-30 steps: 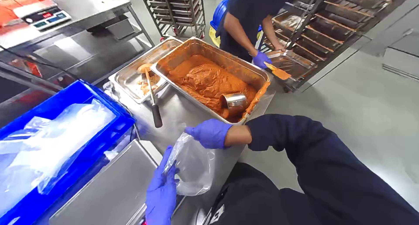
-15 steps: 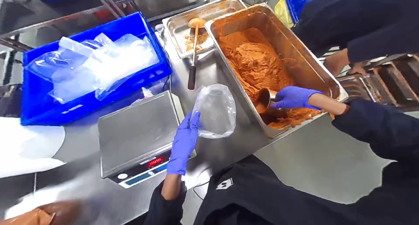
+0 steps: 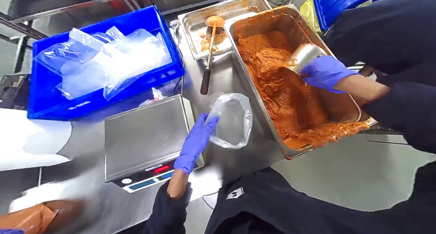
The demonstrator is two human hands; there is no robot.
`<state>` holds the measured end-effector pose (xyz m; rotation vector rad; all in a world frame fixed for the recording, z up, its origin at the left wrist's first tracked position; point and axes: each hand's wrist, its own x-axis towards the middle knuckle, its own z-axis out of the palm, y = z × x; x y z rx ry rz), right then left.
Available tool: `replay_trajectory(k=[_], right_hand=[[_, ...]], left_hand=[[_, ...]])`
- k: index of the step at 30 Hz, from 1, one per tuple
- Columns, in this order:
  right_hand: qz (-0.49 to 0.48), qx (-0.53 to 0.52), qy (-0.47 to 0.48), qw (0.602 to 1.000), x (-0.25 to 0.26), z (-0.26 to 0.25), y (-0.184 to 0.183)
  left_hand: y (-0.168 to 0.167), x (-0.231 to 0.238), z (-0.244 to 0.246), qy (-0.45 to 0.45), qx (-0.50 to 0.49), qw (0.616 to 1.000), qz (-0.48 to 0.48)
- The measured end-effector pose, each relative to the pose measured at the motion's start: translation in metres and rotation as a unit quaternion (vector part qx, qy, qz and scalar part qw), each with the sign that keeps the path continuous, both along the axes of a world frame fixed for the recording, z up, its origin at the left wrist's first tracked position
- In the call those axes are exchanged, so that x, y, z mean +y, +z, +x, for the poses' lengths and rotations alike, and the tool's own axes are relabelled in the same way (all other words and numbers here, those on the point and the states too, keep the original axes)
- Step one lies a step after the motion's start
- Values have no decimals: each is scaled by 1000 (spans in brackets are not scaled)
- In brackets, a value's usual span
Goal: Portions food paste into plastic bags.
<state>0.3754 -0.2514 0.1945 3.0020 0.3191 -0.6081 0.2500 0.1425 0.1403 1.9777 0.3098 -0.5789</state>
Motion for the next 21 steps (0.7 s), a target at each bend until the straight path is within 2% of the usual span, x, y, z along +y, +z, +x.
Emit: replay_trajectory(k=[2, 5, 9, 12, 15, 18, 21], right_hand=[[-43, -5, 70, 997, 3, 19, -27], [-23, 49, 157, 986, 15, 13, -62], [40, 229, 139, 963, 46, -38, -62], [162, 261, 36, 951, 31, -55, -60], [269, 261, -143, 916, 16, -73, -50], [363, 193, -304, 859, 9, -98, -37], [419, 98, -395, 812, 2, -120, -30]], left_hand=[[5, -3, 2, -31, 4, 999, 31], [6, -7, -3, -27, -18, 999, 10], [-8, -7, -7, 32, -50, 995, -85], [-12, -7, -2, 51, -19, 988, -144], [-2, -9, 5, 46, 31, 989, -135], [13, -10, 10, 18, 58, 989, -133], [20, -11, 13, 18, 31, 986, -164]])
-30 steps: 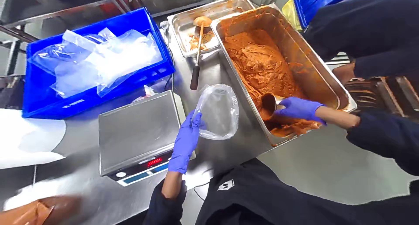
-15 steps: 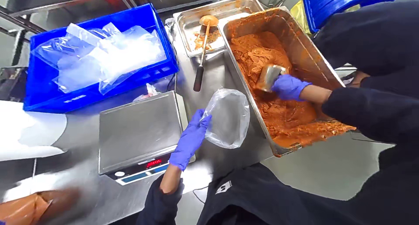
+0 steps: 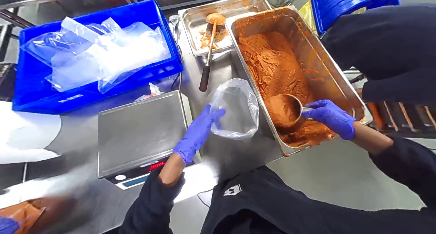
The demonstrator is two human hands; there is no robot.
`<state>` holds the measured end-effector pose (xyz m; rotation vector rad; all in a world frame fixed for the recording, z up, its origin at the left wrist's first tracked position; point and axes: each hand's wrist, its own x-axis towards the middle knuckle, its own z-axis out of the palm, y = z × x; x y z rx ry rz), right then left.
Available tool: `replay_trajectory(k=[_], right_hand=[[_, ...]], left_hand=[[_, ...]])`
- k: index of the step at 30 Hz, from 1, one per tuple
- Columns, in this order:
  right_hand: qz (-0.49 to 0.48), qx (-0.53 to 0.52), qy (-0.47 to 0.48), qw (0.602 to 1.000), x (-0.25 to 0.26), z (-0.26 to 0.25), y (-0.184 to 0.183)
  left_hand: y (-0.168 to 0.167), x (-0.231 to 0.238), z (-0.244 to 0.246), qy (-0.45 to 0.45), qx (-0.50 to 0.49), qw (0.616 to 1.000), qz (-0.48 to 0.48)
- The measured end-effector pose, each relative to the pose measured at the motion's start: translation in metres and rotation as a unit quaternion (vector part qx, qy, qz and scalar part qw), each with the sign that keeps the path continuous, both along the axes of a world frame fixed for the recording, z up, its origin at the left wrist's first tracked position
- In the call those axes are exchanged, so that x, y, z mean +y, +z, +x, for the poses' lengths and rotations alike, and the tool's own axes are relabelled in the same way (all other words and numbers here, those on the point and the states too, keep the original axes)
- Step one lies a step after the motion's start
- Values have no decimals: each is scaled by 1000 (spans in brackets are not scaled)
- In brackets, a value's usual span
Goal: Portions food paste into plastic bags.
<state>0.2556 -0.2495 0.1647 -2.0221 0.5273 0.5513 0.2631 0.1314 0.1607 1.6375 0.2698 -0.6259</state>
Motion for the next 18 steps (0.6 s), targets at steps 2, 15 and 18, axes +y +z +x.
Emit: replay_trajectory(k=[2, 15, 18], right_hand=[[31, -55, -82, 995, -5, -10, 7], [80, -298, -234, 922, -1, -22, 40], [5, -350, -171, 921, 19, -26, 85]], left_hand=[[6, -3, 6, -40, -28, 996, 72], [8, -32, 37, -152, -81, 953, 247], [4, -33, 40, -155, -73, 962, 214]])
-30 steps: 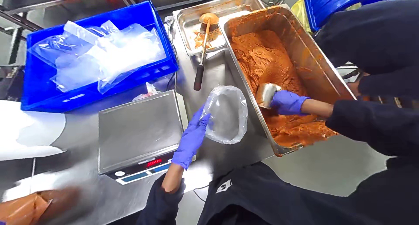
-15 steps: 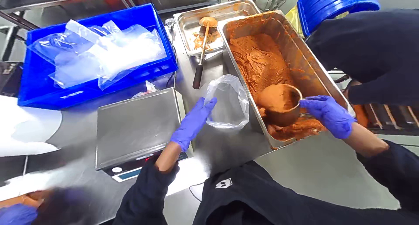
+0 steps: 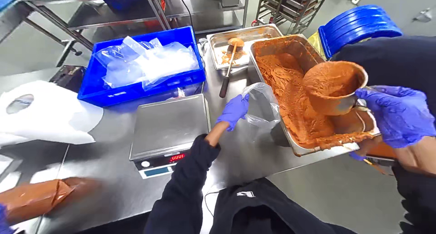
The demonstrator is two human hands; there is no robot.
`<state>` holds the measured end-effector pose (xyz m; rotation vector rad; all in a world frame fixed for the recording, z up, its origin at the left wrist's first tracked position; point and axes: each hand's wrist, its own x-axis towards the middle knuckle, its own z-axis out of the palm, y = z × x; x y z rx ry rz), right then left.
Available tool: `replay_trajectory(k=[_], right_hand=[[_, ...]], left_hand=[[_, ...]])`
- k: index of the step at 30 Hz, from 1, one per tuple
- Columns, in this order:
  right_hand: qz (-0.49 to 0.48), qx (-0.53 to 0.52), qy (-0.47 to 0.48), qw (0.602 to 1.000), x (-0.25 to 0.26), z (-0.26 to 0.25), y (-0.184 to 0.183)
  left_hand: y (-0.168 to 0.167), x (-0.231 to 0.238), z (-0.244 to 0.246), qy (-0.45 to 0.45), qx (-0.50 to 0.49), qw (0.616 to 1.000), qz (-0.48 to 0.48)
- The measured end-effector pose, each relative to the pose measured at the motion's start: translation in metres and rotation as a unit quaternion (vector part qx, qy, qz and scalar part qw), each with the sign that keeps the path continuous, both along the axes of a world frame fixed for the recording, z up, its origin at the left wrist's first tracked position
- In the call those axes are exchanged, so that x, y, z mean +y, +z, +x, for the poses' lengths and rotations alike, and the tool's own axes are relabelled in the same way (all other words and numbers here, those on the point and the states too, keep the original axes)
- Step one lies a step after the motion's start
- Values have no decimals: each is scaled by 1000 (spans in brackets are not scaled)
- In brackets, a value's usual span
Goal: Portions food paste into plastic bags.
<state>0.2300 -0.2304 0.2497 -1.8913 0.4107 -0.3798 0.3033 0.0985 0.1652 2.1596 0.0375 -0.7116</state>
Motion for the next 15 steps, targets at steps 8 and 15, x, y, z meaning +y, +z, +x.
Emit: replay_trajectory(k=[8, 15], right_hand=[[-442, -22, 214, 871, 116, -3, 58], [-576, -117, 263, 765, 146, -2, 31]], left_hand=[[-4, -3, -6, -3, -25, 999, -36], [-9, 2, -11, 16, -40, 997, -63]])
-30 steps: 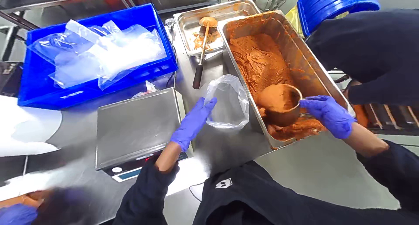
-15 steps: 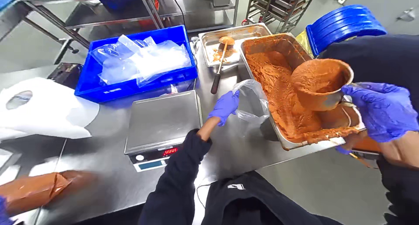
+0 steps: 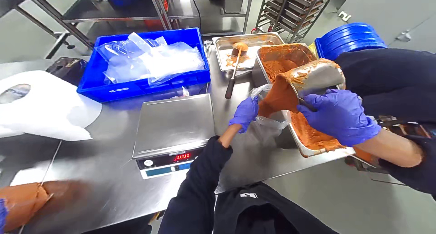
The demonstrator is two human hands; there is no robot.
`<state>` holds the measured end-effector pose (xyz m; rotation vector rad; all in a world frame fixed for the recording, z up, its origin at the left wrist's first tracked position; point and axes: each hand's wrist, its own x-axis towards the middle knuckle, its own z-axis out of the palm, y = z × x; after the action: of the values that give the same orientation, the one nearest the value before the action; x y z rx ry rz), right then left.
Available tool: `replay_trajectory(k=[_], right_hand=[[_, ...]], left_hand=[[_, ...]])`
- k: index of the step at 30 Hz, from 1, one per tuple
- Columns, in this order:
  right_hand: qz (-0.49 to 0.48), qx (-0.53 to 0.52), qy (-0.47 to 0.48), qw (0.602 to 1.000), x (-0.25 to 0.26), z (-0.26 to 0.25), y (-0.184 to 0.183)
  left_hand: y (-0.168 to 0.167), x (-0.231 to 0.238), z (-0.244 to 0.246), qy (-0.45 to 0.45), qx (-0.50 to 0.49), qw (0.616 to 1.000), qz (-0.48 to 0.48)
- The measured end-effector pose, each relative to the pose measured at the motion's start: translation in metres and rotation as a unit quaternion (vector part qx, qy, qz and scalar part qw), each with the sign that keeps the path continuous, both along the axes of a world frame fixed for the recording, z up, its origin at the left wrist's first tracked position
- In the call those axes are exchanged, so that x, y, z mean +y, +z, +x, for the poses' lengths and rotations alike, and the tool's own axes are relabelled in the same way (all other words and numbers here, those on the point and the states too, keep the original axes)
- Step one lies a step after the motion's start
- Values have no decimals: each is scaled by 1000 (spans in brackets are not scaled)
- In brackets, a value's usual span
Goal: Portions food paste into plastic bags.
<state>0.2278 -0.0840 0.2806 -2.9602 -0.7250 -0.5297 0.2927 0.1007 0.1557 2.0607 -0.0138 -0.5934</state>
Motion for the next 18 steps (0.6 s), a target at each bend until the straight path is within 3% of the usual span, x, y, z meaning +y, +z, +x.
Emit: replay_trajectory(k=[4, 7, 18], right_hand=[[-30, -63, 43, 997, 7, -3, -5], [-47, -85, 67, 993, 11, -3, -16], [-136, -28, 100, 985, 44, -11, -30]], left_hand=[[-32, -3, 3, 6, -5, 999, 32], [-33, 1, 0, 11, -2, 999, 31], [-43, 5, -12, 36, -11, 999, -6]])
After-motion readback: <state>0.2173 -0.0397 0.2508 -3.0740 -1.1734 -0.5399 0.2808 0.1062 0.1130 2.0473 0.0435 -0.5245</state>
